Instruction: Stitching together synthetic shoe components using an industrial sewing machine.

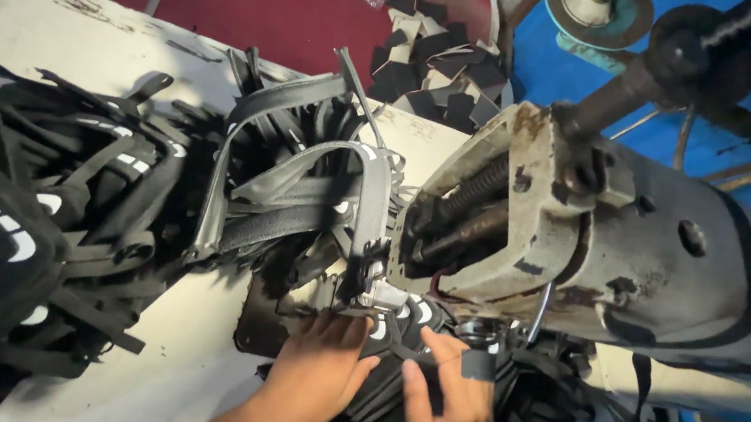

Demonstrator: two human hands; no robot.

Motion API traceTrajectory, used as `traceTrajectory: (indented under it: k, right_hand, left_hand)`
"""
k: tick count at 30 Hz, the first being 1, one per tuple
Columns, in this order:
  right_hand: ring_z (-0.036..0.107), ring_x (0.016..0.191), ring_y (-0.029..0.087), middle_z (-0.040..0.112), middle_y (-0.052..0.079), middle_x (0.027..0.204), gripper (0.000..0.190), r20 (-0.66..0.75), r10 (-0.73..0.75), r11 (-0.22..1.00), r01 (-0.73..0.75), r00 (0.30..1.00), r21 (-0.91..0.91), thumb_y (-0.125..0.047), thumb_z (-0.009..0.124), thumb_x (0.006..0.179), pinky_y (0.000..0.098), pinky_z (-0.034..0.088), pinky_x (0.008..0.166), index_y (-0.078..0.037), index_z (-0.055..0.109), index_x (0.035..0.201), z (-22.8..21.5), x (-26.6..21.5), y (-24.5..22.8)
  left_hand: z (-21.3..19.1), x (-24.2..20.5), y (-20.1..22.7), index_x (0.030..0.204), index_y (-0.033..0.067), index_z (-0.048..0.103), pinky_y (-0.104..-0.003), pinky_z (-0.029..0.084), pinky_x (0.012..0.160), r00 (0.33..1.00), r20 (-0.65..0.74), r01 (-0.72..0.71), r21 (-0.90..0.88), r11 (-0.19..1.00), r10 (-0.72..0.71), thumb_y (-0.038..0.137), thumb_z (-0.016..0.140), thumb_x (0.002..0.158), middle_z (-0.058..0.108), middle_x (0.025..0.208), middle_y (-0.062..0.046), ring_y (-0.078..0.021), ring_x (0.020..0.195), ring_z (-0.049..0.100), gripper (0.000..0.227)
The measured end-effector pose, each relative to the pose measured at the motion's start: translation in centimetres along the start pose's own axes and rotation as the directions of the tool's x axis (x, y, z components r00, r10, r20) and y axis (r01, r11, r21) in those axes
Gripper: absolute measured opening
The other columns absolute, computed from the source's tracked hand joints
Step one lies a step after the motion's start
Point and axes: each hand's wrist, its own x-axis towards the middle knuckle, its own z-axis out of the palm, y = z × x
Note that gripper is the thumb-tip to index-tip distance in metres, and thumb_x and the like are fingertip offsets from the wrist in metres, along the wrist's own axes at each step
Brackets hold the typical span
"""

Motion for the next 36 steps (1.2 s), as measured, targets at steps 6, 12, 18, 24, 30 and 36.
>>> traceTrajectory:
  k: [6,12,18,24,30,36]
  right_hand:
    - [0.066,0.101,0.035,0.072,0.016,0.112,0.043,0.169,-0.025,0.987,0.052,0.985,-0.154,-0.020,0.076,0.080,0.0401,0.047,0.090,-0.004,0.070,0.120,-1.0,-1.0,0.9]
    - [0.074,0.083,0.021,0.078,0.012,0.092,0.074,0.341,0.412,0.826,-0.504,0.845,0.253,-0.010,0.079,0.076,0.0329,0.056,0.079,-0.008,0.057,0.147,1.3,-7.4,4.6]
    - [0.076,0.088,0.018,0.078,0.013,0.098,0.085,0.108,0.043,0.601,-0.112,0.993,0.792,0.008,0.082,0.082,0.0323,0.058,0.083,0.002,0.038,0.154,7.1,-12.3,6.2]
    - [0.070,0.081,0.011,0.077,0.013,0.099,0.059,0.332,0.207,0.625,-0.385,0.920,0.679,0.005,0.070,0.089,0.0224,0.053,0.074,0.003,0.053,0.145,3.9,-2.3,-1.1]
    - [0.070,0.102,0.020,0.073,0.014,0.109,0.037,0.117,-0.040,0.862,-0.025,0.992,0.507,0.002,0.069,0.091,0.0283,0.051,0.095,0.006,0.066,0.128,3.4,2.5,-2.2]
    - [0.070,0.105,0.022,0.072,0.015,0.113,0.035,0.110,-0.030,0.863,-0.030,0.993,0.504,0.001,0.064,0.095,0.0295,0.051,0.096,0.006,0.065,0.130,3.9,3.1,-2.7]
  left_hand:
    - [-4.3,-2.3,0.1,0.110,0.0038,0.065,-0.048,0.047,0.091,0.996,-0.067,-0.071,-0.151,0.986,0.061,0.025,0.075,0.073,0.066,0.110,-0.019,-0.0405,0.106,0.061,0.043]
    - [-5.9,-5.8,0.1,0.116,0.0070,0.060,-0.043,0.055,0.082,0.662,0.666,-0.262,-0.225,0.938,0.344,0.025,0.052,0.106,0.067,0.105,-0.013,-0.0300,0.101,0.070,0.022]
    - [-8.9,-4.3,1.6,0.120,0.0030,0.061,-0.033,0.057,0.073,0.967,0.006,-0.202,-0.599,0.775,0.256,0.025,0.063,0.103,0.068,0.098,-0.014,-0.0279,0.088,0.075,0.027]
    - [-7.9,-1.1,2.0,0.143,0.0080,0.053,-0.025,0.043,0.058,0.958,-0.078,0.126,-0.746,0.654,-0.274,0.011,0.064,0.097,0.056,0.068,-0.006,-0.0083,0.063,0.050,0.047]
    - [-7.7,1.6,1.9,0.128,0.0081,0.053,-0.023,0.040,0.045,0.928,0.063,0.231,-0.871,0.434,-0.366,0.010,0.061,0.096,0.065,0.069,-0.001,-0.0049,0.050,0.050,0.033]
    - [-7.9,2.6,1.6,0.130,0.0087,0.053,-0.022,0.040,0.044,0.921,0.039,0.210,-0.887,0.411,-0.387,0.008,0.061,0.096,0.069,0.073,-0.001,-0.0041,0.049,0.049,0.034]
